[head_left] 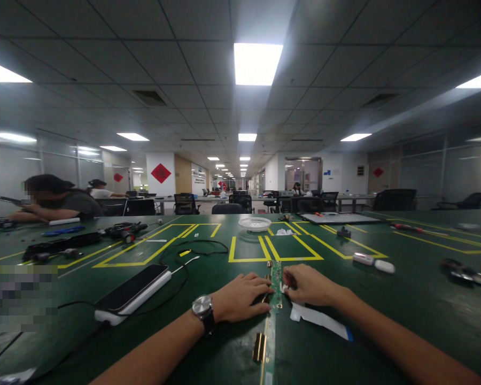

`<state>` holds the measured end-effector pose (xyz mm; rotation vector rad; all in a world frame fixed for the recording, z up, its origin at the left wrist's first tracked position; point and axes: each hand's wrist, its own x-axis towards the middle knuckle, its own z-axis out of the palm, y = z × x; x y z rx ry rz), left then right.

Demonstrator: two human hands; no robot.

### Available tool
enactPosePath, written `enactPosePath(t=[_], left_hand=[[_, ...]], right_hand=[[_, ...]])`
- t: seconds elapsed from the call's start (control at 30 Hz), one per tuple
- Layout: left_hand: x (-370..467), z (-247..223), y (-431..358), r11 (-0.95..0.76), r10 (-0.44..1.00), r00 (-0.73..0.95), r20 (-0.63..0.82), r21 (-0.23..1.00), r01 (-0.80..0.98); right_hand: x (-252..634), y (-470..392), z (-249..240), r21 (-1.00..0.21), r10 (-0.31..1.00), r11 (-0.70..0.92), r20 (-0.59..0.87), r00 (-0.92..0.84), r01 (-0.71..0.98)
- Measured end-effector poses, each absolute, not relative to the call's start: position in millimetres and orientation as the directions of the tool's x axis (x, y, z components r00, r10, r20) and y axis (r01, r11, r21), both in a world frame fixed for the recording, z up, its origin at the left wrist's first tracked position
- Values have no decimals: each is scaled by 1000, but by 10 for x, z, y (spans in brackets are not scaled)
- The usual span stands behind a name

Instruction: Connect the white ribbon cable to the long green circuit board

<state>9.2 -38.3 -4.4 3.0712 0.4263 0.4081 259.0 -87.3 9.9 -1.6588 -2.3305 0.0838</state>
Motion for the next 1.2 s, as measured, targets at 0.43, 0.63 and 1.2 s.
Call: enactPosePath(t=[0.43, 0.63, 1.2], left_hand=[[94, -46, -388, -961, 277, 927, 254, 66, 269], [90, -32, -408, -957, 288, 931, 226, 87, 275], [130, -63, -418, -951, 301, 931, 207, 140, 276]], right_hand=[[2569, -902, 125, -218, 943, 317, 180, -281, 923], [2625, -832, 44, -243, 908, 402, 229, -350, 883], [2754, -734, -68, -300, 871, 479, 274, -407, 825]])
